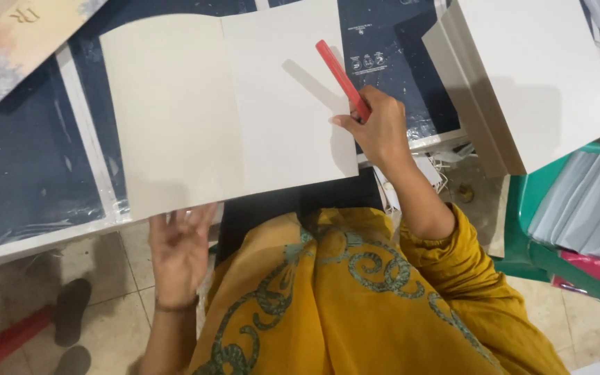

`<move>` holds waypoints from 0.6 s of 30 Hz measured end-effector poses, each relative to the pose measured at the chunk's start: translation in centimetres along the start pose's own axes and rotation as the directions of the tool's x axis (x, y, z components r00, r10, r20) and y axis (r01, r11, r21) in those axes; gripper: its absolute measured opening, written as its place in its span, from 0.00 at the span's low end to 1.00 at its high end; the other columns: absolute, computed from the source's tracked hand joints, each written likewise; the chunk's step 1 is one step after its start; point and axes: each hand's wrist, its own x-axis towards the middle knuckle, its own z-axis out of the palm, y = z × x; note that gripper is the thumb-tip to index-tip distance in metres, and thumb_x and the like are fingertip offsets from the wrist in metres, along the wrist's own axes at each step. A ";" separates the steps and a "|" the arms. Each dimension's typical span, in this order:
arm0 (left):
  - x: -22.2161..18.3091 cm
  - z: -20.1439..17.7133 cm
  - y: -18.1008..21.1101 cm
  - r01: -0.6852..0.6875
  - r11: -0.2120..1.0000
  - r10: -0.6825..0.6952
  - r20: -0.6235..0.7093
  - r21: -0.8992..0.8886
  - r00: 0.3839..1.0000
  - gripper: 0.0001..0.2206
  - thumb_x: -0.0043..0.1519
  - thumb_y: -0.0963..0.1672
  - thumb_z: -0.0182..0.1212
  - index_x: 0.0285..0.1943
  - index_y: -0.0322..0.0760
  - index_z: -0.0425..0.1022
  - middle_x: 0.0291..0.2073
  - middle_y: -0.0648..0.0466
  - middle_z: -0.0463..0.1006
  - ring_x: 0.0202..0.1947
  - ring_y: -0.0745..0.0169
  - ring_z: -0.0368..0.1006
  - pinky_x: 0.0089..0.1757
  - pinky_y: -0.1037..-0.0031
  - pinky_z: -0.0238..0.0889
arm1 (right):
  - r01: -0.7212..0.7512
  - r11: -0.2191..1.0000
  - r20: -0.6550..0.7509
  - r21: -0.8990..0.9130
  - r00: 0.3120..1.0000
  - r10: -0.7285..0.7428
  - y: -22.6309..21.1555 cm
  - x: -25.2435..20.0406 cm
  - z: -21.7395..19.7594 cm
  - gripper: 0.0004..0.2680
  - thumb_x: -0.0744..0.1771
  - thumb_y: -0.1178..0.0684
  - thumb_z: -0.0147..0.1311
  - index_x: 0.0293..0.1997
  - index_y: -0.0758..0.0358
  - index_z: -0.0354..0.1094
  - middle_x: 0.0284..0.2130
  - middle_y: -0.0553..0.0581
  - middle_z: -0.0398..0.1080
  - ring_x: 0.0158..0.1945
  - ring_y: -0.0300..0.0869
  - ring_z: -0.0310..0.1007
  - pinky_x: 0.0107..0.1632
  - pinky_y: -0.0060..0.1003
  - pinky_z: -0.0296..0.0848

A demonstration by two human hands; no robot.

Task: Folding printed invitation cards and assembling them into folders using a creasing tool

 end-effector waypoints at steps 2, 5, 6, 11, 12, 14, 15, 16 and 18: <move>2.2 0.4 -0.3 -0.080 0.993 0.083 0.033 -0.093 0.996 0.29 0.58 0.32 0.51 0.69 0.45 0.62 0.70 0.43 0.68 0.70 0.32 0.64 0.68 0.44 0.56 | 0.000 1.000 0.011 0.007 1.000 0.000 -0.1 -0.1 1.0 0.11 0.61 0.54 0.75 0.37 0.65 0.74 0.24 0.56 0.76 0.29 0.48 0.78 0.35 0.37 0.75; 6.6 5.9 -0.9 -0.166 0.920 0.123 0.142 0.354 0.982 0.25 0.60 0.37 0.52 0.69 0.44 0.62 0.72 0.42 0.63 0.72 0.32 0.59 0.69 0.43 0.47 | 0.031 1.000 0.009 -0.002 0.999 -0.031 0.5 0.3 1.8 0.10 0.62 0.53 0.74 0.35 0.65 0.75 0.22 0.60 0.74 0.27 0.54 0.77 0.33 0.42 0.73; 8.0 8.3 -1.6 -0.233 0.739 0.113 0.225 0.632 0.968 0.24 0.62 0.40 0.53 0.70 0.44 0.63 0.74 0.42 0.60 0.74 0.32 0.55 0.69 0.42 0.40 | 0.063 0.998 -0.002 0.007 0.998 -0.063 0.5 0.3 1.5 0.08 0.64 0.54 0.72 0.35 0.66 0.76 0.21 0.60 0.74 0.26 0.54 0.77 0.31 0.41 0.72; 9.0 14.0 -2.3 -0.399 -0.173 -0.070 0.393 0.901 0.917 0.23 0.68 0.50 0.57 0.71 0.42 0.64 0.79 0.40 0.51 0.78 0.31 0.42 0.70 0.40 0.19 | 0.055 0.978 0.008 0.201 0.998 -0.058 -1.5 -1.9 -2.7 0.04 0.70 0.55 0.62 0.41 0.63 0.78 0.22 0.52 0.76 0.21 0.40 0.72 0.29 0.29 0.71; 8.9 14.1 -2.3 -0.434 -0.275 -0.105 0.421 0.858 0.901 0.28 0.71 0.53 0.53 0.78 0.43 0.52 0.80 0.43 0.44 0.79 0.32 0.38 0.72 0.42 0.26 | 0.133 0.972 0.081 0.196 0.985 -0.151 -2.0 -2.5 -3.1 0.14 0.70 0.47 0.58 0.55 0.67 0.69 0.24 0.50 0.66 0.24 0.38 0.64 0.31 0.30 0.66; 9.0 14.7 -1.9 -0.468 -0.373 -0.141 0.449 0.801 0.882 0.35 0.74 0.56 0.50 0.85 0.45 0.41 0.82 0.45 0.37 0.81 0.33 0.33 0.73 0.44 0.33 | 0.214 0.957 0.149 0.195 0.958 -0.245 -2.9 -3.4 -3.4 0.25 0.70 0.39 0.54 0.69 0.71 0.60 0.26 0.48 0.55 0.28 0.37 0.56 0.33 0.32 0.61; 9.0 15.1 -1.6 -0.440 -0.331 -0.203 0.393 0.834 0.897 0.33 0.73 0.56 0.46 0.85 0.46 0.42 0.82 0.43 0.38 0.80 0.31 0.31 0.72 0.45 0.24 | 0.226 0.955 0.133 0.191 0.958 -0.253 -3.3 -3.9 -3.3 0.25 0.64 0.49 0.64 0.66 0.73 0.64 0.32 0.63 0.65 0.31 0.48 0.67 0.34 0.39 0.69; 9.0 15.5 -1.2 -0.408 -0.292 -0.267 0.337 0.865 0.903 0.32 0.72 0.56 0.42 0.85 0.47 0.44 0.82 0.42 0.38 0.80 0.29 0.30 0.71 0.45 0.15 | 0.237 0.953 0.118 0.187 0.958 -0.261 -3.6 -4.4 -3.2 0.27 0.59 0.60 0.75 0.63 0.76 0.68 0.37 0.77 0.74 0.35 0.60 0.77 0.35 0.46 0.76; 9.1 15.7 -1.2 -0.405 -0.288 -0.266 0.334 0.868 0.904 0.32 0.72 0.56 0.42 0.84 0.48 0.45 0.82 0.42 0.39 0.80 0.30 0.29 0.71 0.46 0.14 | 0.276 0.961 0.156 0.035 0.948 -0.278 -0.4 -4.1 -2.3 0.28 0.57 0.53 0.76 0.63 0.66 0.71 0.36 0.68 0.72 0.35 0.58 0.77 0.35 0.46 0.75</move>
